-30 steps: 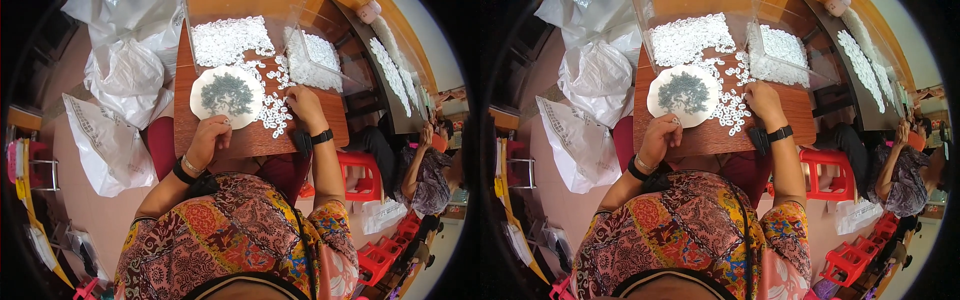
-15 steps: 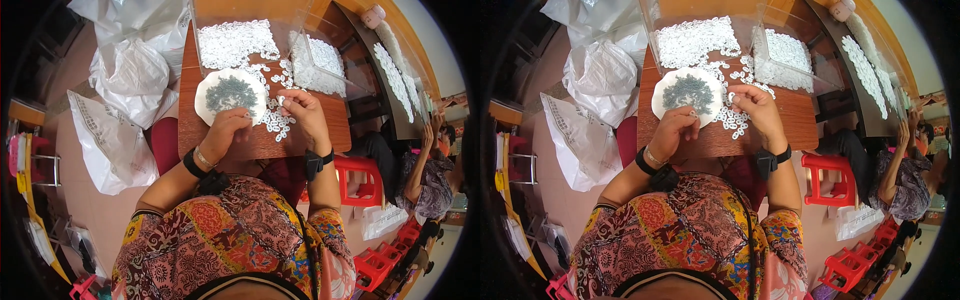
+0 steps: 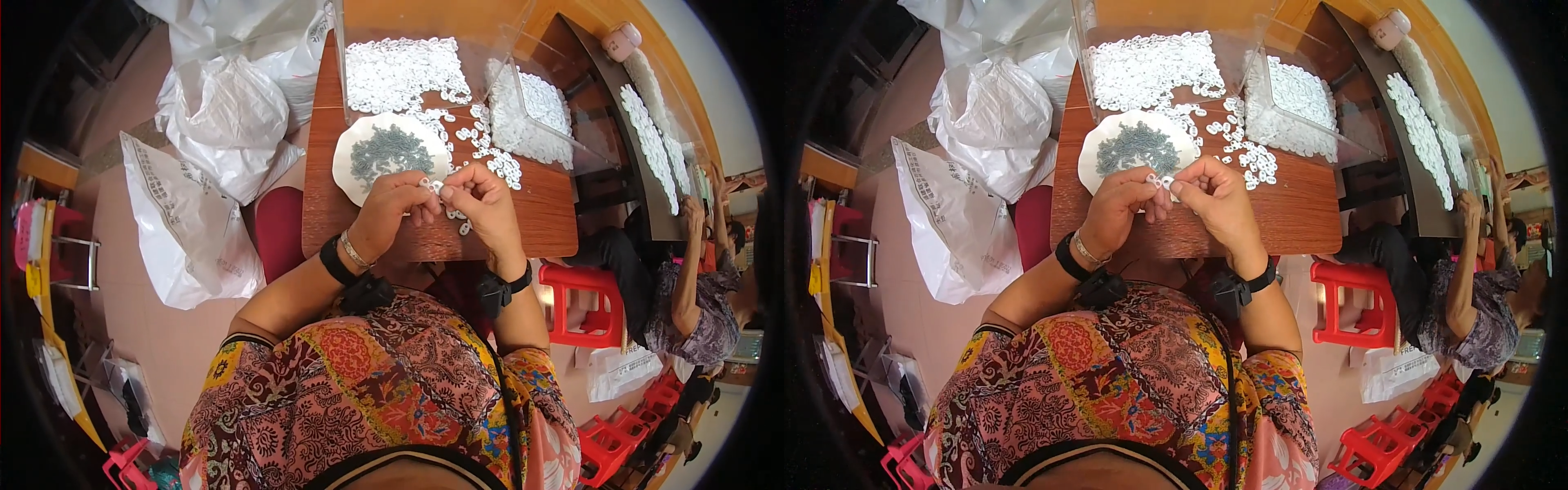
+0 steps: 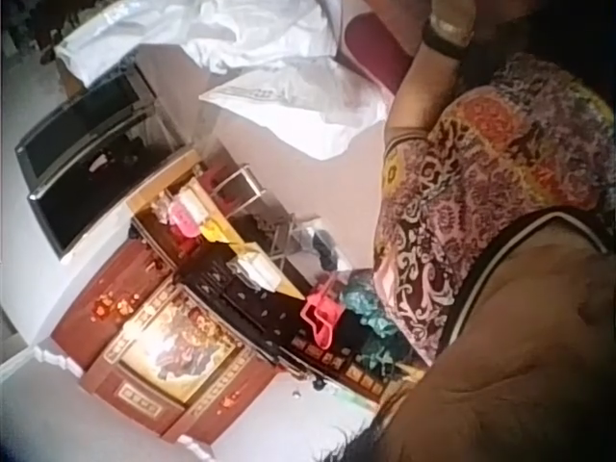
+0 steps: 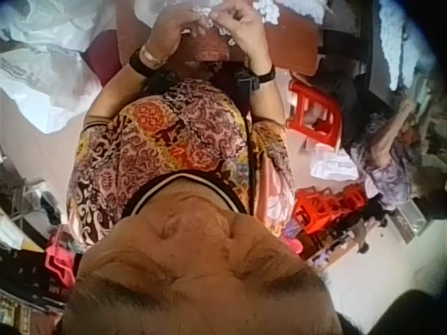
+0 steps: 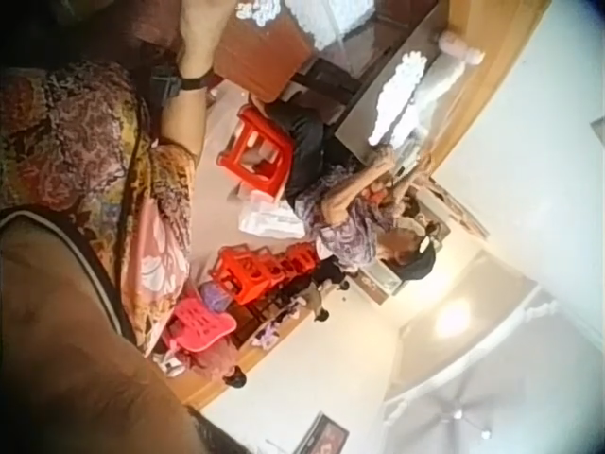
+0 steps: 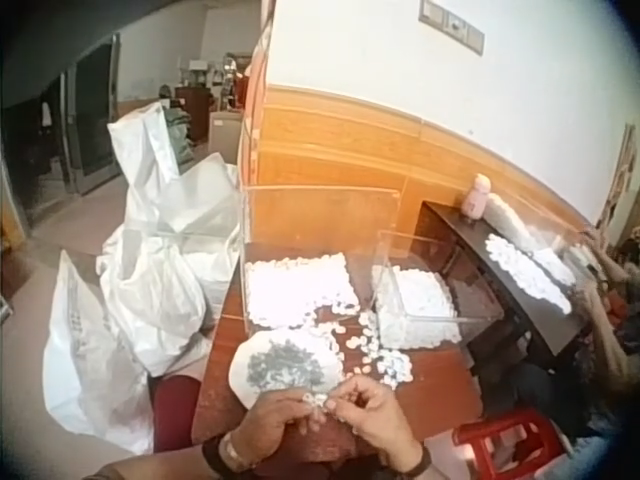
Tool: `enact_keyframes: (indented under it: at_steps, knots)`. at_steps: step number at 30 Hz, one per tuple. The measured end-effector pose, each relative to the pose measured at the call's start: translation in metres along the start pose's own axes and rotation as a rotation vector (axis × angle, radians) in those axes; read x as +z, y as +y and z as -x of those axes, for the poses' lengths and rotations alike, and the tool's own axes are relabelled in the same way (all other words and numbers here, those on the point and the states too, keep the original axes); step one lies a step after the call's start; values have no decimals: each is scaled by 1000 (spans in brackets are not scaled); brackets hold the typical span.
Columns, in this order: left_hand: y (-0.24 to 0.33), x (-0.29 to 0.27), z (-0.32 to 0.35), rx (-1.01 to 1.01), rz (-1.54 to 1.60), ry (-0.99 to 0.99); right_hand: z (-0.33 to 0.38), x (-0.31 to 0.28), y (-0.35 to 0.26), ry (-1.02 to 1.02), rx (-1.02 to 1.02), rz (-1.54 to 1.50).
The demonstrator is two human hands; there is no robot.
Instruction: Assembling small white plastic components by manually inserting metal pins into them.
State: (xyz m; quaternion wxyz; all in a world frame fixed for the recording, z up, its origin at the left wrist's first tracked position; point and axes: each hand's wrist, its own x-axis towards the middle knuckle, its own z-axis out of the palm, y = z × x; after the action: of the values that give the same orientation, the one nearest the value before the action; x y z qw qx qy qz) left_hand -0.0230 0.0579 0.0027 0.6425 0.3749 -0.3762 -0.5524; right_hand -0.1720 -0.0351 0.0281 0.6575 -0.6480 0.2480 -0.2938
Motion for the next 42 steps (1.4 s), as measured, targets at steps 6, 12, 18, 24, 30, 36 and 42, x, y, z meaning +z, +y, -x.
enact_keyframes:
  at_steps: [6, 12, 18, 24, 30, 36, 42]
  knots:
    - [2, 3, 1, -51, -28, 56, -5, 3, -8, 82, 43, -110]
    - [2, 7, 0, -56, -108, 65, -3, 2, -9, 106, 56, -82]
    - [1, 8, 2, -72, -144, 69, 0, 0, -5, 52, 47, 13]
    - [0, 5, 2, -83, -148, 65, -1, -1, -4, 70, 7, 40]
    - [-4, 3, 4, -62, -85, 67, 3, 3, -6, 76, 21, 31]
    - [-3, 0, 3, 48, 15, 2, 9, 2, -8, -60, -79, 252]
    - [-3, -2, 5, -5, 150, -3, 9, 2, -15, -148, -115, 285]
